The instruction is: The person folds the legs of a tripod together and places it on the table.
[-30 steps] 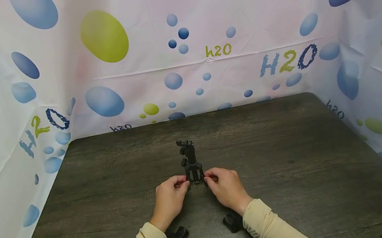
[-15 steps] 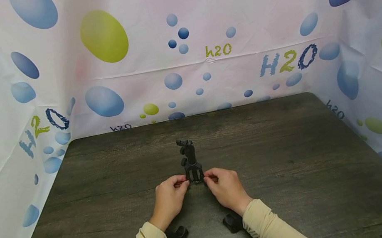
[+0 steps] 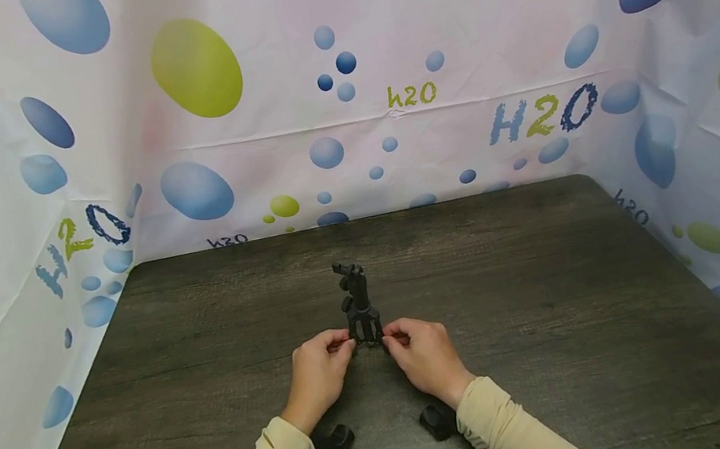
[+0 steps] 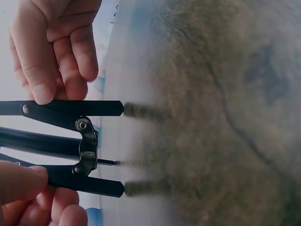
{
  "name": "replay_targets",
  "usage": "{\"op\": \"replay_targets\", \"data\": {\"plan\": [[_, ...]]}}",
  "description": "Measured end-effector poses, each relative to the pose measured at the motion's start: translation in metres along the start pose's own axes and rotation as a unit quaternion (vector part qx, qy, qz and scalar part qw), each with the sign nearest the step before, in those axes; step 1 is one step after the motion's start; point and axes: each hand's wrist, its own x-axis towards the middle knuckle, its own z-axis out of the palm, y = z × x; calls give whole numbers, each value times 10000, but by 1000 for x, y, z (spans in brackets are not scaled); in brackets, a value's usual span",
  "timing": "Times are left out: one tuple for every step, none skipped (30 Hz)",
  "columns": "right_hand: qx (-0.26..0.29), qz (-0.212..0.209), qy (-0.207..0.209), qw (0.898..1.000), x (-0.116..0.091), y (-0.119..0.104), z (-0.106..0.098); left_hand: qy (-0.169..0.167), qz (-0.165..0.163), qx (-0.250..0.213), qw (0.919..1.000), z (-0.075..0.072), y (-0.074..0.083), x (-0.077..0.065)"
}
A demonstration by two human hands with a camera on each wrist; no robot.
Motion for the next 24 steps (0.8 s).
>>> {"op": "replay_targets", "data": {"plan": [[6,-6,-4,10000,0,0,0,-5,-2,6,10000,0,0,0],[12,-21,-8,10000,0,0,0,-10,-5,10,10000,0,0,0],[12,-25,-10,10000,-1,0,0,-11,-9,21,10000,0,0,1],[17,-30,-7,10000,-1,0,1,-15,-19,25,10000,-1,0,1],[22,-51,0,10000,-1,0,1,-19,-27,30,10000,-1,0,1],[21,-48,-5,10000,-1,0,1,-22,-36,38,10000,-1,0,1],[26,-32,-10,10000,-1,0,1,-22,-46,45,10000,-1,1,2],[36,-13,-20,10000,-1,0,1,-21,-60,56,10000,-1,1,2],[44,19,-36,10000,-2,-1,1,-21,-76,62,9999,-1,1,2],[54,46,-56,10000,-2,-2,1,-19,-86,69,9999,-1,1,3],[68,68,-74,9999,-2,-2,1,-16,-98,80,9999,-1,1,3],[89,113,-99,9998,-2,-3,1,-13,-105,79,9999,-1,1,3],[109,134,-110,9998,-2,-4,1,-7,-111,77,9999,-1,1,4],[123,139,-120,9998,-2,-4,1,-1,-112,79,9999,0,1,4],[138,140,-122,9997,-2,-5,1,9,-108,74,9999,0,1,5],[155,133,-124,9997,-2,-5,1,17,-100,73,9999,0,1,5],[173,127,-126,9997,-2,-6,1,23,-96,68,9999,-1,1,6],[186,129,-133,9997,-2,-6,2,30,-85,67,9999,-1,1,6],[205,128,-141,9996,-2,-6,2,31,-84,65,9999,-1,1,6],[216,131,-156,9996,-3,-6,2,31,-82,64,9999,-1,2,6],[230,138,-172,9995,-3,-6,2,28,-82,60,9999,-1,2,6],[241,147,-188,9994,-3,-6,2,21,-88,54,9999,-1,2,6],[251,158,-204,9994,-3,-6,3,16,-95,49,9999,-1,2,6],[264,165,-211,9993,-3,-6,3,7,-103,41,9999,-1,2,6]]}}
